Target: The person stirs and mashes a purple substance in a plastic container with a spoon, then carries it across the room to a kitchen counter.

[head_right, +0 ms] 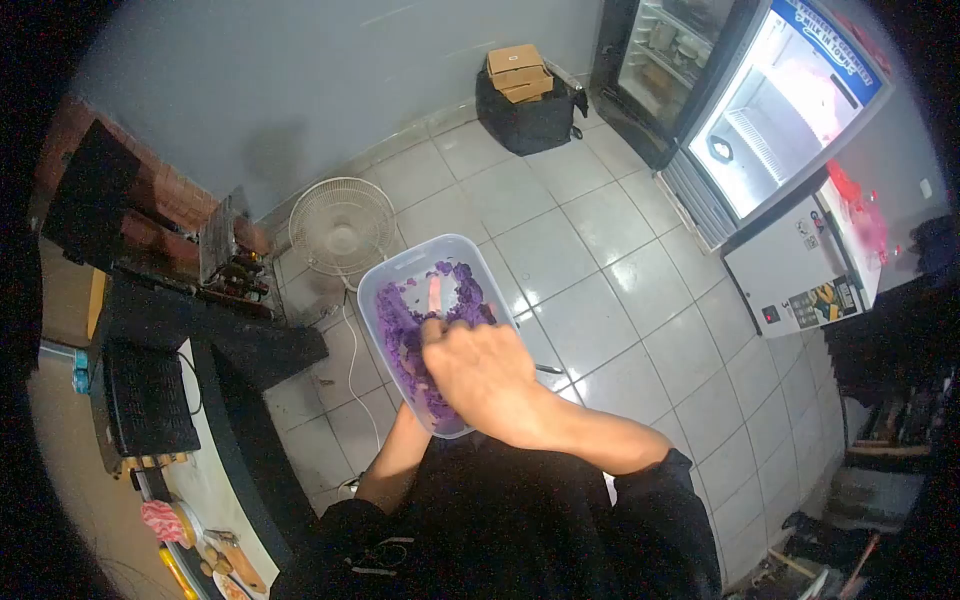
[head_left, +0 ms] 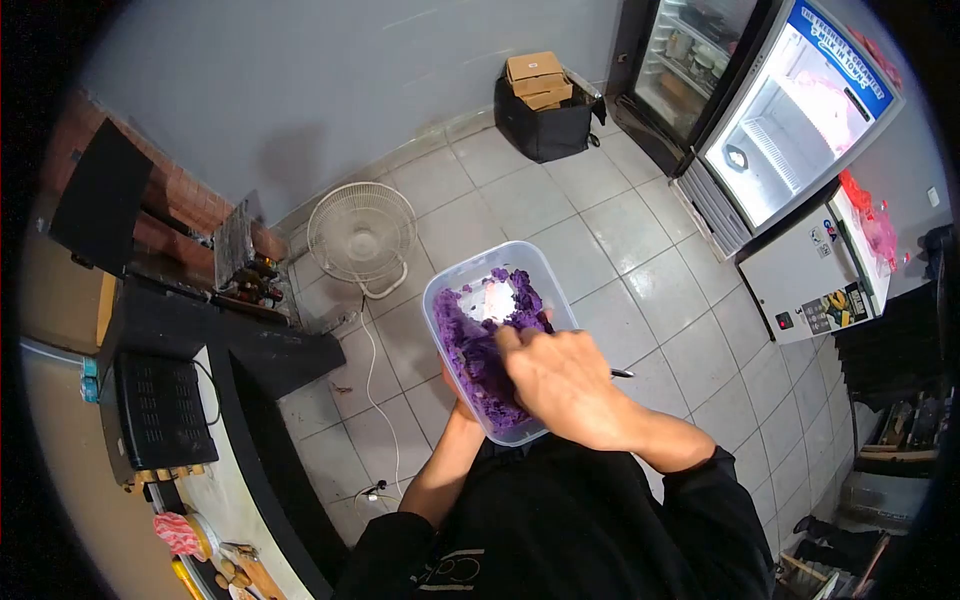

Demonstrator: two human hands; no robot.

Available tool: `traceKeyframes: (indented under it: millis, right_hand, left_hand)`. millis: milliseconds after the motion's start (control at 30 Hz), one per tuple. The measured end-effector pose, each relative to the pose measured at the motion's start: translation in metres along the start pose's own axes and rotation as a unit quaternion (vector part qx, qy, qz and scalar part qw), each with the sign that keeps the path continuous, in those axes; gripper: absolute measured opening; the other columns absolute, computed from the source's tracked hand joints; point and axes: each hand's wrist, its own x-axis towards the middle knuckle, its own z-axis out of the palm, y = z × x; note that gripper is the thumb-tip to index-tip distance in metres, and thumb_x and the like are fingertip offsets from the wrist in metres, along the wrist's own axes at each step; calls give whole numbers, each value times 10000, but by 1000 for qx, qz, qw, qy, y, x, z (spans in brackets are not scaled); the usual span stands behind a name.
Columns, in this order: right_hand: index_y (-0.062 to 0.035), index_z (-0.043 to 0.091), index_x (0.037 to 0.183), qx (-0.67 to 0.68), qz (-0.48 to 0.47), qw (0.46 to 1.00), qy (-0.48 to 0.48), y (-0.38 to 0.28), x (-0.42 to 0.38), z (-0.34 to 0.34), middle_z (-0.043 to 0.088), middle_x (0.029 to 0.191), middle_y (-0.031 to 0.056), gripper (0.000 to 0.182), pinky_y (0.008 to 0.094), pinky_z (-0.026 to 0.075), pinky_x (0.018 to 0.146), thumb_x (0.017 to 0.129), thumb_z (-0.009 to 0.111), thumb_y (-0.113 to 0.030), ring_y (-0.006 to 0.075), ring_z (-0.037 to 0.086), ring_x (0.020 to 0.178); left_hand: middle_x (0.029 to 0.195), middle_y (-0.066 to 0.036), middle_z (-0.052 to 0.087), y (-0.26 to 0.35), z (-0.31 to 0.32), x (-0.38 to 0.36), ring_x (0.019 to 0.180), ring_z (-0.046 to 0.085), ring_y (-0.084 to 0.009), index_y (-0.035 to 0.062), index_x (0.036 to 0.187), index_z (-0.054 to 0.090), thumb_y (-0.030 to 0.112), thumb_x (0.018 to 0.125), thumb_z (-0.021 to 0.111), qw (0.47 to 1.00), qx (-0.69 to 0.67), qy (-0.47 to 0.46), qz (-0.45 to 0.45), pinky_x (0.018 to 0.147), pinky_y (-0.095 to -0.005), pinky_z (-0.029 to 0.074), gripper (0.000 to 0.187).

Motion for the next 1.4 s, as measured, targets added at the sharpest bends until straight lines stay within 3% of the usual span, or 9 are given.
traceKeyframes:
  millis: [167, 467, 633, 733, 867, 1033, 1200, 1300, 1400]
  right_hand:
    - [46, 553, 922, 16, 7, 1000, 13, 12, -2, -5, 614, 665, 210, 219, 445, 498, 530, 737, 615, -53, 394, 645, 622]
    - [80, 586, 964, -23, -11, 1000, 5, -10, 9, 7, 669, 726, 197, 228, 395, 543, 542, 798, 565, -74, 330, 688, 636]
    - [121, 592, 990, -81, -24, 996, 5, -20, 17, 12, 672, 737, 184, 281, 350, 550, 530, 787, 576, -73, 276, 702, 661]
    - [126, 610, 971, -114, -37, 993, 15, -24, 15, 20, 668, 727, 170, 284, 322, 549, 526, 768, 588, -71, 237, 697, 676]
    - [119, 636, 934, -164, -73, 984, 18, -33, 7, 35, 664, 719, 146, 271, 278, 539, 513, 751, 601, -78, 188, 677, 652]
    - [49, 613, 901, -80, -68, 994, -4, -18, 2, 11, 683, 762, 158, 173, 347, 555, 545, 787, 586, -77, 260, 704, 671]
    - [25, 583, 894, -64, 44, 995, -59, -7, 0, -22, 684, 782, 165, 123, 400, 546, 578, 798, 574, -51, 320, 702, 697]
    - [38, 573, 909, -62, 33, 997, -25, -1, 9, -9, 682, 783, 178, 141, 402, 542, 576, 797, 577, -47, 330, 701, 695]
    - [50, 576, 908, -49, 22, 998, -13, -6, 14, 1, 676, 766, 191, 154, 401, 542, 579, 797, 573, -57, 334, 694, 661]
  left_hand:
    - [1072, -60, 520, 11, 5, 5, 1058, 517, -209, 118, 1339, 363, 228, 949, 437, 999, 9, -30, -3, 938, -375, 429, 411]
    - [1017, -40, 555, 7, 8, -2, 976, 568, -177, 118, 1134, 474, 145, 978, 425, 999, 22, -22, 28, 874, -356, 478, 165]
    - [947, -64, 602, 26, 39, -7, 925, 607, -201, 72, 995, 571, 134, 897, 568, 989, -85, 114, 47, 840, -357, 494, 116]
    - [1020, -74, 580, 22, 32, -6, 986, 579, -207, 75, 1076, 527, 162, 925, 513, 987, -97, 125, 26, 893, -373, 459, 175]
    - [1117, -87, 550, 16, 7, -6, 1068, 543, -213, 80, 1185, 468, 200, 963, 439, 998, -52, 29, 0, 965, -393, 413, 254]
    - [1238, -104, 514, 12, -1, -2, 1171, 497, -222, 85, 1321, 395, 247, 1010, 347, 998, 32, -39, -29, 1054, -418, 356, 354]
    - [1359, -121, 477, 6, -7, 2, 1273, 451, -231, 90, 1457, 322, 295, 1057, 256, 996, 73, -33, -50, 1143, -444, 299, 453]
    - [1300, -112, 523, 7, 0, -3, 1244, 481, -227, 51, 1408, 380, 412, 1022, 309, 997, 37, 53, -52, 1121, -399, 334, 534]
    - [1271, -117, 540, 13, 3, -5, 1223, 500, -241, 46, 1364, 427, 505, 982, 345, 978, -204, 42, -25, 1106, -394, 351, 603]
